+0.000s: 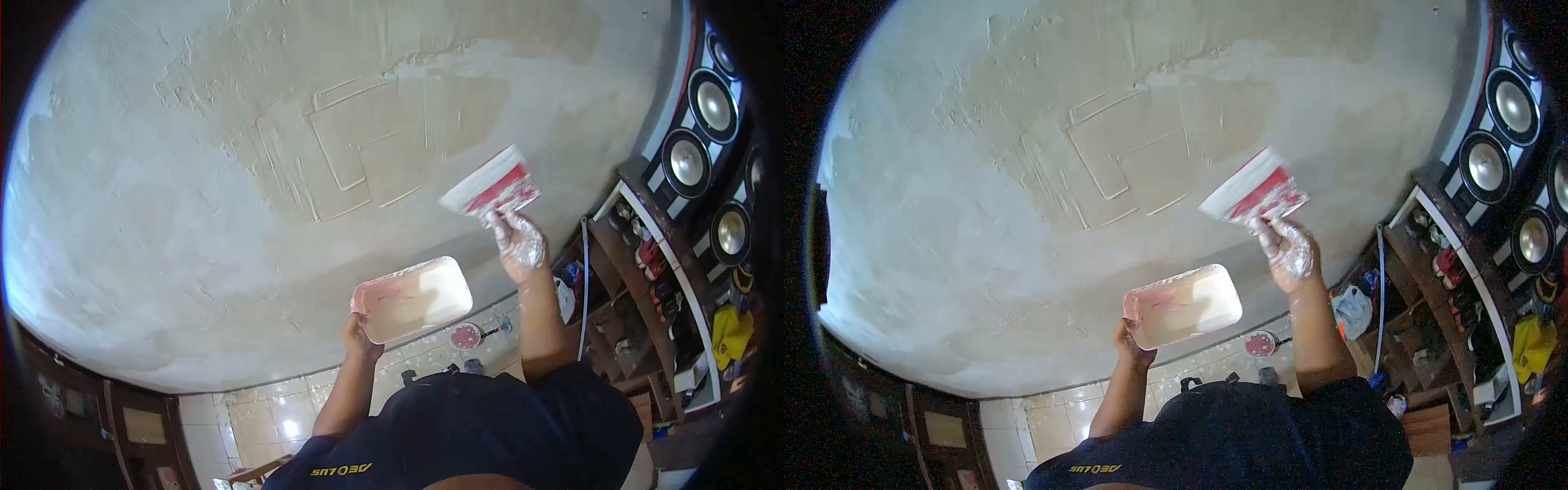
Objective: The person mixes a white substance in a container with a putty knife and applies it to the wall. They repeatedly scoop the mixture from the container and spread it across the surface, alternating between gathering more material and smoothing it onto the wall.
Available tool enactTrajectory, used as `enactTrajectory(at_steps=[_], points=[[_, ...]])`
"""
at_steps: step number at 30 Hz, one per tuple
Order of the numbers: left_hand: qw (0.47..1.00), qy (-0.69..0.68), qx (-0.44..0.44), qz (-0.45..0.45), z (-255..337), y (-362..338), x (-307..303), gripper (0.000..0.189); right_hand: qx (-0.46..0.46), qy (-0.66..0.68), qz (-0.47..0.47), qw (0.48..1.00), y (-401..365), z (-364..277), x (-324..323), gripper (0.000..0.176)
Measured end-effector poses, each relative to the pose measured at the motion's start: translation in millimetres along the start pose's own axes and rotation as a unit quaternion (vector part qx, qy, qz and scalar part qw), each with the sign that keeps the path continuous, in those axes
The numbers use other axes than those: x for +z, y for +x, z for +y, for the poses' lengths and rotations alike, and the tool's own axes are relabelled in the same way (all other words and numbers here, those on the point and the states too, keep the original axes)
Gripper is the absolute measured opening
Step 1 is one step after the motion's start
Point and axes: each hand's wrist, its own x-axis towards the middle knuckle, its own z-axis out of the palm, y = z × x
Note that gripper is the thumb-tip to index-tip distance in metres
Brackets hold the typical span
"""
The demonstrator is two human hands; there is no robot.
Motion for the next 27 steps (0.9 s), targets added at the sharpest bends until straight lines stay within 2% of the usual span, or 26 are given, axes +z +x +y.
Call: enactTrajectory(at_steps=[1, 3, 4, 6, 7, 9, 10, 12, 13, 15, 16, 17, 18, 20, 22, 25, 27], points=[[1.000, 0.002, -0.002, -0.012, 1.4, 0.4, 0.3, 0.049, 0.073, 0.093, -0.025, 0.993, -6.8, 3.6, -3.5, 0.026], [1.000, 0.001, -0.011, -0.020, 2.5, 2.1, 3.3, 0.048, 0.043, 0.070, -0.137, 0.987, -26.7, 11.3, 4.7, 0.039], [1.000, -0.002, -0.014, -0.023, 2.6, 3.1, 4.4, 0.048, 0.037, 0.070, -0.135, 0.988, -33.6, 20.5, 6.1, 0.039], [1.000, 0.002, -0.031, -0.003, -1.3, 4.9, 1.0, 0.048, 0.089, 0.134, -0.076, 0.984, -48.2, 39.9, 5.6, 0.045], [0.999, 0.006, -0.043, 0.022, -3.6, 5.3, -1.5, 0.048, 0.078, 0.161, -0.104, 0.978, -59.1, 48.0, 7.7, 0.036], [0.999, 0.002, -0.052, 0.007, -6.4, 6.8, -5.1, 0.048, 0.133, 0.050, -0.038, 0.989, -59.0, 58.6, 2.3, 0.019], [0.998, -0.002, -0.058, -0.003, -7.6, 7.4, -6.1, 0.049, 0.131, 0.049, -0.037, 0.990, -59.3, 59.7, 4.6, 0.019], [0.998, 0.006, -0.066, -0.009, -7.1, 7.5, -6.3, 0.050, 0.074, -0.083, -0.009, 0.994, -63.0, 59.3, 14.8, 0.011], [0.997, 0.015, -0.072, -0.014, -6.5, 8.0, -5.5, 0.051, 0.073, -0.085, -0.009, 0.994, -62.8, 54.2, 19.2, 0.011], [0.998, 0.002, -0.065, -0.008, -5.5, 6.9, -0.2, 0.053, -0.074, -0.275, -0.076, 0.955, -58.4, 40.6, 27.4, 0.017], [0.998, -0.010, -0.059, 0.000, -6.5, 7.4, 2.1, 0.054, -0.134, -0.251, -0.114, 0.952, -53.2, 32.1, 27.9, 0.020], [0.998, -0.011, -0.062, 0.002, -8.7, 9.3, 2.1, 0.054, -0.166, -0.267, -0.109, 0.943, -43.0, 21.7, 26.1, 0.020], [0.999, -0.008, -0.047, -0.015, -11.0, 12.3, 0.8, 0.055, -0.298, -0.361, -0.177, 0.866, -23.4, 8.9, 16.4, 0.032], [0.999, -0.003, -0.029, -0.027, -12.7, 14.5, 5.7, 0.056, -0.279, -0.262, -0.124, 0.916, -15.2, -22.0, 49.3, 0.049], [0.999, 0.019, -0.014, -0.041, -11.3, 14.6, 16.9, 0.056, -0.372, -0.240, -0.227, 0.867, 11.0, -49.9, 60.7, 0.065], [1.000, 0.022, -0.012, -0.012, -17.1, 15.7, 28.6, 0.056, -0.316, -0.255, -0.192, 0.893, 61.5, -91.5, 61.0, 0.059], [1.000, 0.010, -0.006, -0.026, -24.8, 18.1, 22.4, 0.055, -0.263, -0.298, -0.169, 0.902, 85.8, -112.8, 75.8, 0.043]])
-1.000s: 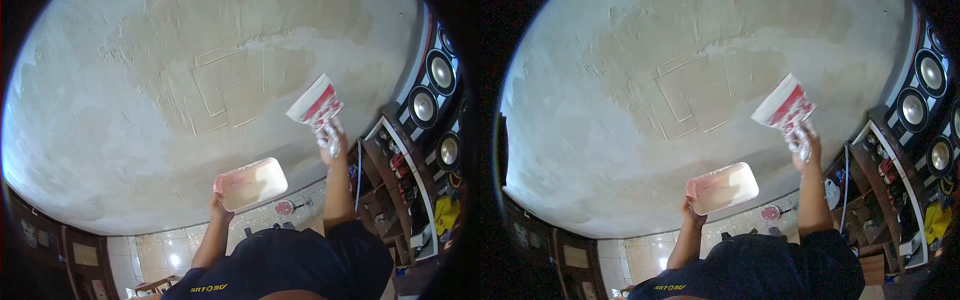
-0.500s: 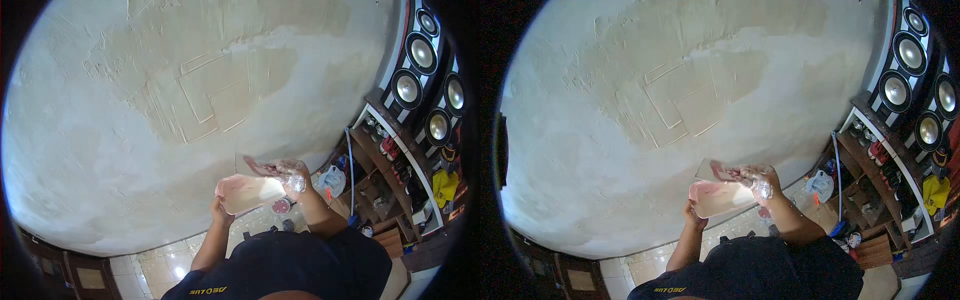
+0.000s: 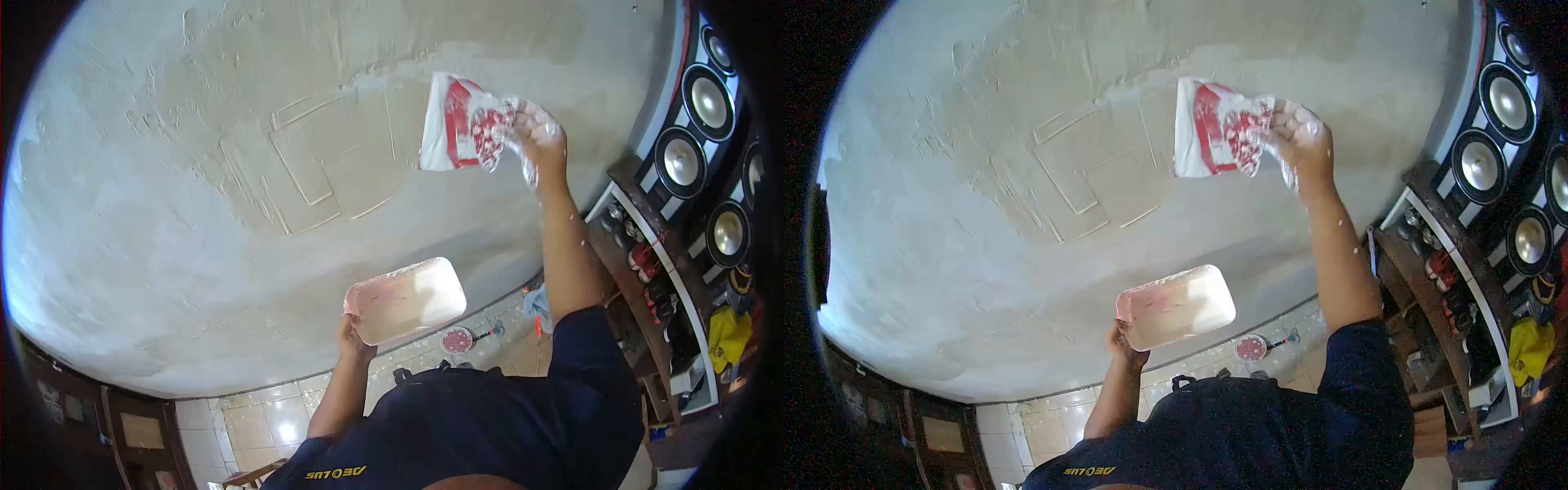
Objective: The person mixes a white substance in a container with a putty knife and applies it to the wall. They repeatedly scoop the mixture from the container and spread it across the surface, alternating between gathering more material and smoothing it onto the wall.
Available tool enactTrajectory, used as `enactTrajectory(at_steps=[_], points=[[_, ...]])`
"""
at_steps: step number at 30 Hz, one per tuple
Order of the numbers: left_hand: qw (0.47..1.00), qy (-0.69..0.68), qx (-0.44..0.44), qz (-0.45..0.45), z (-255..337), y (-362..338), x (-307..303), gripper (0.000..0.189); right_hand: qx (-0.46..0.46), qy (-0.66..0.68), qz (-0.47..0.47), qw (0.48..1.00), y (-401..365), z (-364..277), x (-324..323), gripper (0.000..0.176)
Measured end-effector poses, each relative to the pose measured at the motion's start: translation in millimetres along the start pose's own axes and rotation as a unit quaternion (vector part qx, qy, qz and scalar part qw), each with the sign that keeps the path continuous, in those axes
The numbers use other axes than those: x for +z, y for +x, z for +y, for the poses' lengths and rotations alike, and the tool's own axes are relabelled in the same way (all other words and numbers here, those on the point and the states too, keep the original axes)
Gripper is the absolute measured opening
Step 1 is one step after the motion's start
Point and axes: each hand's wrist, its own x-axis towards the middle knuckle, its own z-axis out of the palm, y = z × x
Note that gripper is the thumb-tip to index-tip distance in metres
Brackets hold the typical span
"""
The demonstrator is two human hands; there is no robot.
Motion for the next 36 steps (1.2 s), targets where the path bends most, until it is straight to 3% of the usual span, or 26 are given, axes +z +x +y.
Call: enactTrajectory(at_steps=[4, 6, 8, 10, 14, 15, 17, 18, 20, 22, 23, 24, 26, 30, 32, 34, 35, 36], points=[[1.000, -0.012, -0.004, 0.012, -9.4, 2.4, 2.6, 0.053, -0.018, -0.041, -0.037, 0.998, 44.9, -4.4, 1.9, 0.025], [1.000, -0.017, -0.001, 0.022, -13.3, 1.2, 11.0, 0.053, -0.018, -0.236, -0.008, 0.971, 56.1, -8.7, 6.1, 0.019], [0.999, -0.022, -0.001, 0.032, -15.8, 5.7, 17.9, 0.053, -0.004, -0.259, -0.016, 0.966, 65.2, 1.3, -5.8, 0.022], [1.000, 0.002, 0.013, 0.007, -18.9, 9.4, 17.4, 0.052, -0.070, -0.384, 0.045, 0.920, 67.9, 8.2, -13.7, 0.027], [1.000, -0.019, 0.000, 0.004, -25.9, 8.2, 13.1, 0.053, -0.096, -0.402, 0.132, 0.901, 73.6, 18.1, -89.8, 0.027], [0.996, 0.006, -0.012, 0.090, -27.2, 6.2, 16.3, 0.055, -0.095, -0.402, 0.131, 0.901, 71.8, 16.5, -104.6, 0.027], [0.996, 0.005, -0.002, 0.091, -27.5, 8.4, 29.3, 0.054, -0.021, -0.230, 0.062, 0.971, 65.1, 11.3, -122.8, 0.026], [0.996, 0.006, 0.008, 0.092, -27.6, 10.7, 33.9, 0.053, -0.024, -0.229, 0.061, 0.971, 60.7, 7.6, -119.4, 0.026], [0.996, 0.004, 0.002, 0.088, -30.7, 14.9, 37.4, 0.054, -0.009, -0.095, 0.022, 0.995, 48.9, -3.4, -102.5, 0.027], [0.996, 0.003, -0.009, 0.087, -35.6, 17.8, 36.7, 0.055, -0.009, -0.076, -0.038, 0.996, 37.0, -5.4, -62.8, 0.028], [0.998, 0.003, -0.015, 0.064, -38.1, 19.0, 36.2, 0.053, -0.027, -0.121, -0.053, 0.991, 33.2, -6.1, -43.1, 0.026], [0.999, 0.004, -0.023, 0.041, -39.7, 20.0, 35.8, 0.052, -0.041, -0.084, -0.059, 0.994, 37.5, 2.9, -24.2, 0.025], [0.999, 0.016, -0.025, 0.018, -41.4, 22.9, 35.4, 0.052, -0.048, -0.385, 0.003, 0.922, 45.7, -16.4, -6.1, 0.026], [1.000, 0.001, -0.003, -0.027, -38.1, 23.3, 41.9, 0.050, -0.090, -0.373, 0.096, 0.919, 72.0, 5.7, -61.6, 0.027], [1.000, -0.011, -0.024, -0.016, -38.8, 20.7, 31.2, 0.050, -0.080, -0.420, 0.161, 0.890, 73.6, 6.8, -107.1, 0.026], [0.999, -0.026, -0.042, -0.005, -39.3, 18.9, 27.6, 0.050, -0.121, -0.327, 0.133, 0.928, 66.8, 0.8, -128.9, 0.023], [0.999, 0.017, -0.037, 0.014, -38.8, 20.6, 29.9, 0.052, -0.074, -0.188, 0.096, 0.975, 53.1, -11.0, -124.3, 0.022], [0.997, 0.059, -0.030, 0.032, -38.5, 23.2, 32.5, 0.054, -0.074, -0.190, 0.094, 0.974, 47.0, -19.2, -109.3, 0.022]])
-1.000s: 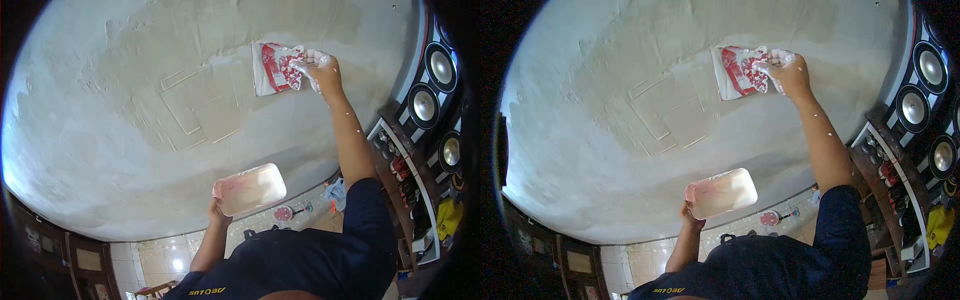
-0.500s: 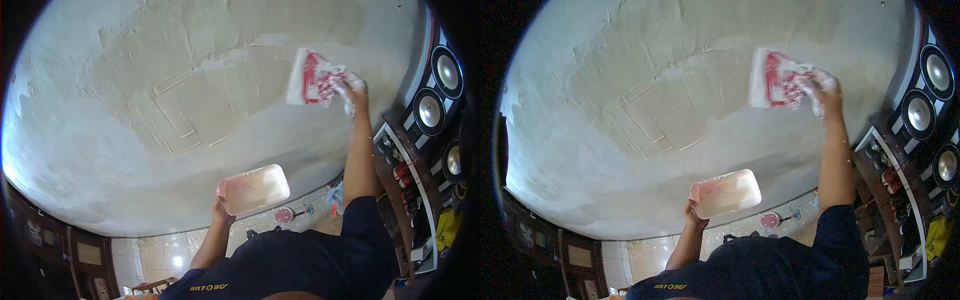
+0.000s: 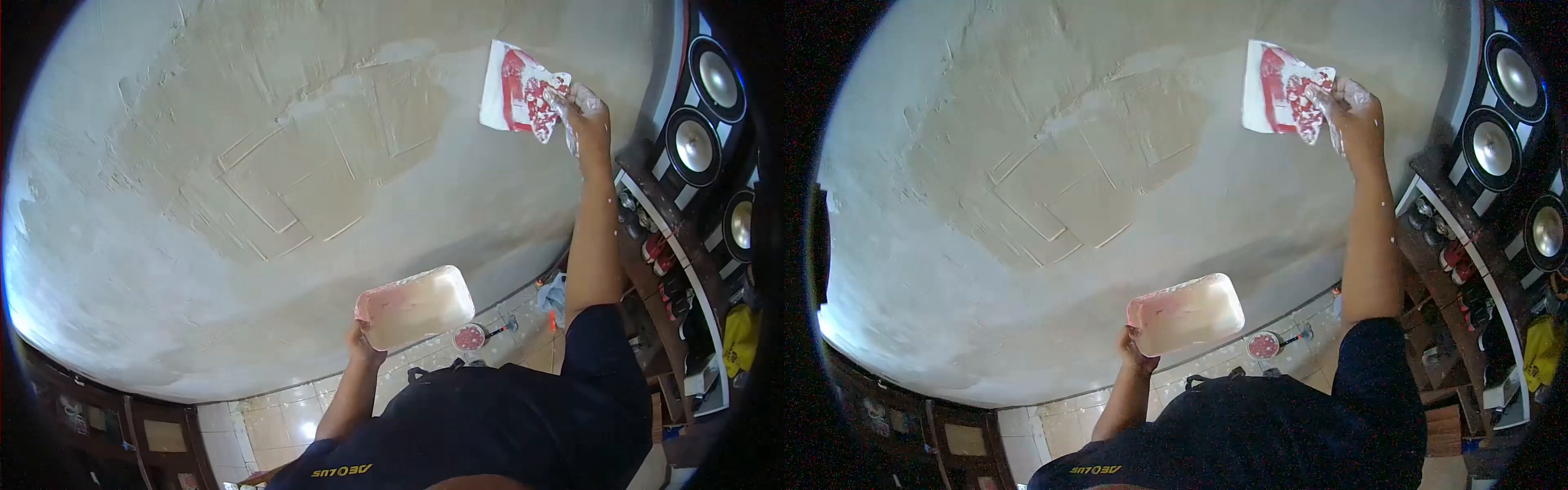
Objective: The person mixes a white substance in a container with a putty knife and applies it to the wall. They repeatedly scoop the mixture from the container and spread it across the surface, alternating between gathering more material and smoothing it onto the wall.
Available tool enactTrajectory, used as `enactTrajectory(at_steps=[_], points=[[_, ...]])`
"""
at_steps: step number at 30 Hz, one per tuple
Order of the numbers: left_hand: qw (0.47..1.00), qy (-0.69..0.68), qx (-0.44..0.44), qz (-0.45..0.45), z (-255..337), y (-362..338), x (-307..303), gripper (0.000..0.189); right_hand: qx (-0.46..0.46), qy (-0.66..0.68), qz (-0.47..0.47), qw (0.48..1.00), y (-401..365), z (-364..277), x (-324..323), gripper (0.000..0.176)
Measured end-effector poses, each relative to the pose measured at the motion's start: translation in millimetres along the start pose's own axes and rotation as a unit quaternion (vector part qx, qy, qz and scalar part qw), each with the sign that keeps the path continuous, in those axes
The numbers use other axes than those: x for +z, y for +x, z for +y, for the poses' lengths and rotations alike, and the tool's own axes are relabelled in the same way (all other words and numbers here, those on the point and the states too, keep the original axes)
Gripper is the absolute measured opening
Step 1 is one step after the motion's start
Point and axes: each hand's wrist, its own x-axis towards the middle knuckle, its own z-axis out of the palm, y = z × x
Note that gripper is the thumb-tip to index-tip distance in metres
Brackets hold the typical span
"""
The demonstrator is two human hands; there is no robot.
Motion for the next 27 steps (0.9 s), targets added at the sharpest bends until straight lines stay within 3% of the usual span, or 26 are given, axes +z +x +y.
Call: enactTrajectory(at_steps=[2, 5, 6, 8, 10, 12, 13, 14, 17, 19, 20, 25, 27], points=[[1.000, -0.004, -0.005, 0.003, -0.5, 2.8, 3.7, 0.054, 0.007, 0.098, -0.011, 0.995, -7.3, -15.8, 16.5, 0.022], [1.000, -0.002, -0.009, -0.007, -2.1, 9.4, 16.7, 0.053, 0.002, 0.096, -0.103, 0.990, -9.3, -15.4, 53.3, 0.026], [1.000, -0.001, -0.006, -0.024, -2.9, 12.9, 23.1, 0.053, -0.038, -0.030, -0.098, 0.994, -1.9, 1.7, 59.9, 0.026], [0.999, 0.022, 0.010, -0.032, -10.0, 20.6, 31.3, 0.054, -0.028, -0.174, -0.053, 0.983, 1.5, -1.9, 66.8, 0.026], [0.998, 0.014, 0.011, -0.054, -13.0, 23.9, 44.7, 0.055, -0.073, -0.150, 0.025, 0.986, 15.9, 29.8, 43.7, 0.028], [0.999, -0.013, 0.010, -0.037, -15.2, 23.6, 63.4, 0.053, -0.048, -0.183, 0.026, 0.982, 11.3, 46.0, 4.8, 0.028], [0.999, -0.043, 0.007, -0.022, -18.8, 23.1, 71.9, 0.052, 0.024, -0.021, 0.008, 0.999, 4.4, 53.0, -12.1, 0.028], [0.999, -0.045, 0.008, -0.016, -24.6, 25.7, 74.5, 0.052, 0.098, 0.140, -0.010, 0.985, -4.2, 60.8, -29.1, 0.028], [0.998, -0.046, 0.004, -0.043, -41.4, 31.9, 88.6, 0.051, 0.200, 0.162, 0.020, 0.966, -45.6, 80.1, -75.2, 0.027], [0.999, -0.033, 0.008, -0.040, -60.1, 42.4, 91.6, 0.050, 0.298, 0.299, 0.073, 0.904, -83.6, 84.0, -83.7, 0.021], [0.999, -0.018, 0.018, -0.045, -70.4, 46.8, 94.7, 0.049, 0.303, 0.334, 0.028, 0.892, -104.6, 114.5, -102.4, 0.018], [1.000, -0.015, -0.007, -0.007, -100.0, 54.8, 127.1, 0.045, 0.389, 0.470, 0.075, 0.789, -157.0, 135.4, -120.5, 0.009], [1.000, -0.008, -0.010, -0.018, -107.4, 56.9, 130.5, 0.043, 0.394, 0.466, 0.074, 0.788, -161.6, 126.8, -129.6, 0.010]])
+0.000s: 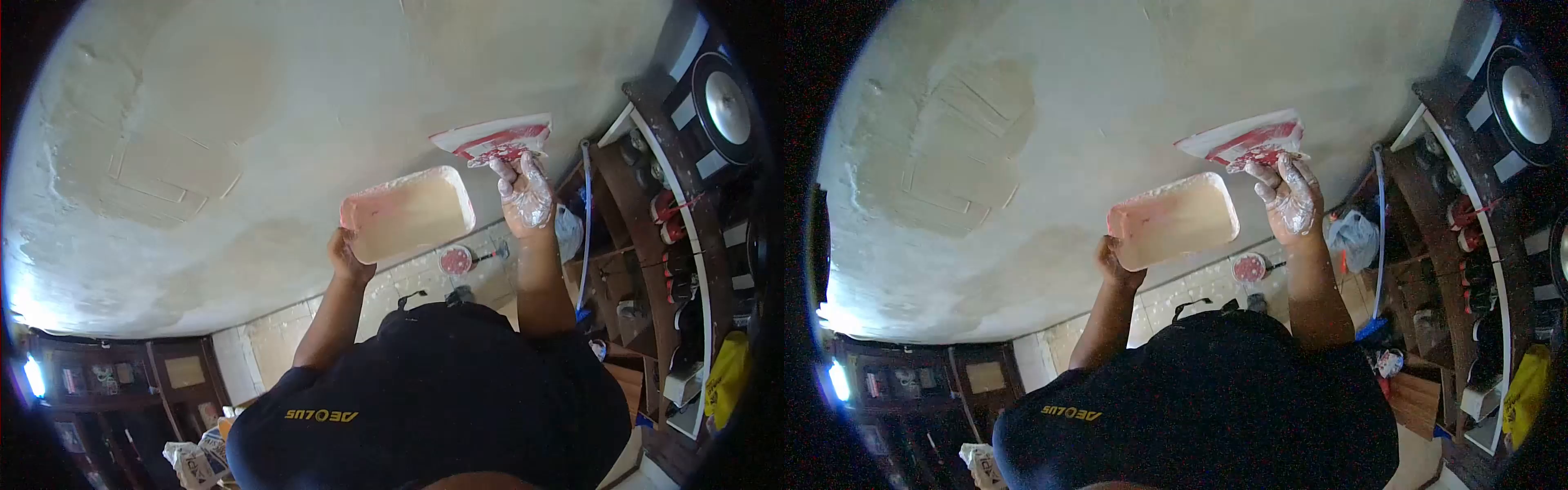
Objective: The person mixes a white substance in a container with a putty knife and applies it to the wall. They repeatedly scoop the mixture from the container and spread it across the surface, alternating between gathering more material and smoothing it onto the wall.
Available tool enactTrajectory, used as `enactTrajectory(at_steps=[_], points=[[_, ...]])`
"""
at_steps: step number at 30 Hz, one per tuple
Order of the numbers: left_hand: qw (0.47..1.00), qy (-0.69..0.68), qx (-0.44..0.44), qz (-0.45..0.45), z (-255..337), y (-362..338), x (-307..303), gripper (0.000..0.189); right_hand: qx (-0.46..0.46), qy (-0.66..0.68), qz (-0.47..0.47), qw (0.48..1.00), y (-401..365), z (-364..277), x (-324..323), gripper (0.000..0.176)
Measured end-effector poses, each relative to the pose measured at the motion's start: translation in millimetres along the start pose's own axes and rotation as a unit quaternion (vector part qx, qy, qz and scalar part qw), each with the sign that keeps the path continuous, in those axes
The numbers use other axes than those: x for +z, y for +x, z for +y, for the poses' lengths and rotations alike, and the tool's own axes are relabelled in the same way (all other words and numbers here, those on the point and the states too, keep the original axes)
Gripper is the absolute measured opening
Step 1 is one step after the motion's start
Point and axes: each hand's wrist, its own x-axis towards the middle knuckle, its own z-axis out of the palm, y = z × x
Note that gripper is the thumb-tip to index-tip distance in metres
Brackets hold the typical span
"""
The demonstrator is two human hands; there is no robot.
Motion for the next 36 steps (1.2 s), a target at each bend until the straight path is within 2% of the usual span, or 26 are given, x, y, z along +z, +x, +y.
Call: enactTrajectory(at_steps=[3, 5, 7, 8, 9, 10, 11, 12, 13, 15, 16, 17, 19, 20, 25, 27, 29, 32, 33, 35, 36], points=[[1.000, -0.009, -0.002, 0.007, -11.0, -3.1, 11.4, 0.041, -0.017, -0.015, 0.011, 1.000, -9.0, -2.4, -19.2, 0.018], [0.999, 0.000, 0.001, 0.043, -22.4, -3.5, 2.1, 0.041, -0.012, -0.105, 0.031, 0.994, -15.0, -3.8, -32.9, 0.020], [0.999, -0.020, -0.023, 0.037, -33.4, -4.1, -10.7, 0.048, -0.001, -0.072, 0.037, 0.997, -26.6, -4.3, -40.3, 0.023], [0.999, -0.019, -0.023, 0.043, -39.7, -5.1, -16.9, 0.048, -0.033, -0.125, 0.006, 0.992, -33.6, -2.4, -44.2, 0.027], [0.988, 0.141, 0.031, 0.059, -44.5, -7.5, -16.3, 0.047, -0.065, -0.177, -0.027, 0.982, -37.9, -0.6, -49.0, 0.030], [0.948, 0.298, 0.083, 0.075, -48.9, -12.8, -15.8, 0.046, -0.058, -0.303, -0.046, 0.950, -39.4, -1.3, -61.8, 0.034], [0.947, 0.298, 0.084, 0.082, -51.5, -19.2, -16.1, 0.046, -0.169, -0.252, -0.091, 0.949, -43.9, 10.3, -64.6, 0.022], [0.984, 0.156, 0.038, 0.072, -47.2, -26.0, 1.5, 0.046, -0.176, -0.256, -0.128, 0.942, -48.4, 12.6, -59.8, 0.020], [0.998, 0.009, -0.006, 0.057, -43.0, -34.5, 15.6, 0.046, -0.183, -0.259, -0.165, 0.934, -54.9, 12.6, -54.7, 0.019], [0.996, 0.032, 0.002, 0.080, -40.0, -53.7, 24.2, 0.050, -0.191, -0.425, -0.201, 0.862, -70.3, 7.2, -47.8, 0.016], [0.996, 0.042, 0.004, 0.074, -38.9, -64.6, 24.7, 0.050, -0.239, -0.482, -0.244, 0.807, -73.6, 7.6, -41.7, 0.017], [0.996, 0.052, 0.006, 0.067, -37.6, -75.6, 25.1, 0.050, -0.243, -0.483, -0.252, 0.803, -81.8, 7.0, -34.6, 0.017], [0.998, 0.044, 0.020, 0.044, -34.6, -99.7, 27.9, 0.050, -0.295, -0.588, -0.333, 0.675, -100.6, 5.7, -21.5, 0.021], [0.999, 0.039, 0.026, 0.027, -33.3, -114.0, 26.6, 0.050, -0.317, -0.616, -0.340, 0.637, -111.6, 11.6, -24.8, 0.024], [0.993, 0.035, 0.071, 0.088, -33.7, -198.5, -2.6, 0.057, -0.311, -0.595, -0.394, 0.628, -183.5, 30.4, 0.9, 0.026], [0.990, 0.017, 0.104, 0.095, -33.8, -230.0, -5.7, 0.057, -0.324, -0.518, -0.373, 0.698, -209.0, 36.8, 7.7, 0.024], [0.988, -0.029, 0.124, 0.091, -32.4, -269.4, -12.2, 0.053, -0.339, -0.491, -0.394, 0.699, -238.8, 47.8, 14.4, 0.021], [0.981, -0.069, 0.157, 0.094, -40.1, -326.5, -25.9, 0.049, -0.284, -0.458, -0.355, 0.763, -283.5, 62.6, 13.1, 0.013], [0.977, -0.067, 0.175, 0.096, -42.6, -335.6, -25.4, 0.049, -0.279, -0.460, -0.361, 0.762, -291.4, 62.7, 11.5, 0.013], [0.978, -0.060, 0.174, 0.101, -42.8, -365.7, -30.8, 0.048, -0.115, -0.560, -0.252, 0.781, -319.1, 66.4, 9.8, 0.011], [0.979, -0.042, 0.171, 0.100, -42.5, -378.3, -29.8, 0.047, -0.184, -0.595, -0.264, 0.736, -324.3, 67.6, 16.8, 0.012]])
